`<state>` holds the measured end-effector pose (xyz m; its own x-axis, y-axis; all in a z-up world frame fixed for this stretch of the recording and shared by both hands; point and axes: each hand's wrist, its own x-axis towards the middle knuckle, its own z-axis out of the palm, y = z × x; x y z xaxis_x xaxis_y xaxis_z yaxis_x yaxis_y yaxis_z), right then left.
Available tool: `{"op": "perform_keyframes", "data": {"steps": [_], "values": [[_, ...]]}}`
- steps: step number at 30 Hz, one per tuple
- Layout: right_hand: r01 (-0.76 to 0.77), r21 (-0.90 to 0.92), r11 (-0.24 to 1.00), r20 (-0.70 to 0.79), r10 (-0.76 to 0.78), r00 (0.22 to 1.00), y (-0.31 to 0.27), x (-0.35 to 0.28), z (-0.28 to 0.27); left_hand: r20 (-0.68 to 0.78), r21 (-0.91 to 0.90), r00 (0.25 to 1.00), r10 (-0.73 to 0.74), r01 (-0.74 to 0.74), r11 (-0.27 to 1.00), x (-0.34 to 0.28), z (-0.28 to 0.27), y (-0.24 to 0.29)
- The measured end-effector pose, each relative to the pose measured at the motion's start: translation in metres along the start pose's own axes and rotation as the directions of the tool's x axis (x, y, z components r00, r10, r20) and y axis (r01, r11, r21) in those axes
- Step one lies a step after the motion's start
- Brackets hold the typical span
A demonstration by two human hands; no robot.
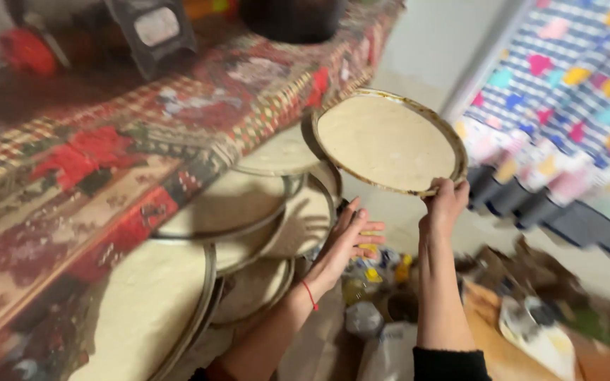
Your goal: Spread sauce on pre-made dough and place in oven.
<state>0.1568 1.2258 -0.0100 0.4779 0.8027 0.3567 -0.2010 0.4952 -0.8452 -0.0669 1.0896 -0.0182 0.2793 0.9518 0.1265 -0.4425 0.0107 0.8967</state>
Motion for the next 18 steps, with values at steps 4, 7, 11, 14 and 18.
{"op": "perform_keyframes", "data": {"steps": [4,7,11,14,18], "values": [[0.052,-0.082,0.995,-0.138,-0.063,0.988,-0.075,-0.107,-0.078,0.088,-0.079,0.993,-0.077,0.084,0.993,-0.045,0.011,-0.037],[0.099,-0.078,0.992,-0.209,-0.113,0.971,-0.112,-0.179,-0.142,0.136,-0.213,0.978,-0.156,0.182,0.960,-0.084,0.014,-0.058],[0.120,-0.078,0.990,-0.217,-0.134,0.967,-0.136,-0.265,-0.249,0.263,-0.348,0.951,-0.165,0.253,0.903,-0.147,0.020,-0.050],[0.051,-0.075,0.996,-0.282,-0.070,0.957,-0.186,-0.328,-0.267,0.330,-0.376,0.921,-0.208,0.331,0.866,-0.187,0.030,-0.022],[-0.121,-0.229,0.966,-0.350,0.035,0.936,-0.240,-0.395,-0.274,0.378,-0.376,0.875,-0.301,0.443,0.814,-0.221,0.025,-0.039]]}}
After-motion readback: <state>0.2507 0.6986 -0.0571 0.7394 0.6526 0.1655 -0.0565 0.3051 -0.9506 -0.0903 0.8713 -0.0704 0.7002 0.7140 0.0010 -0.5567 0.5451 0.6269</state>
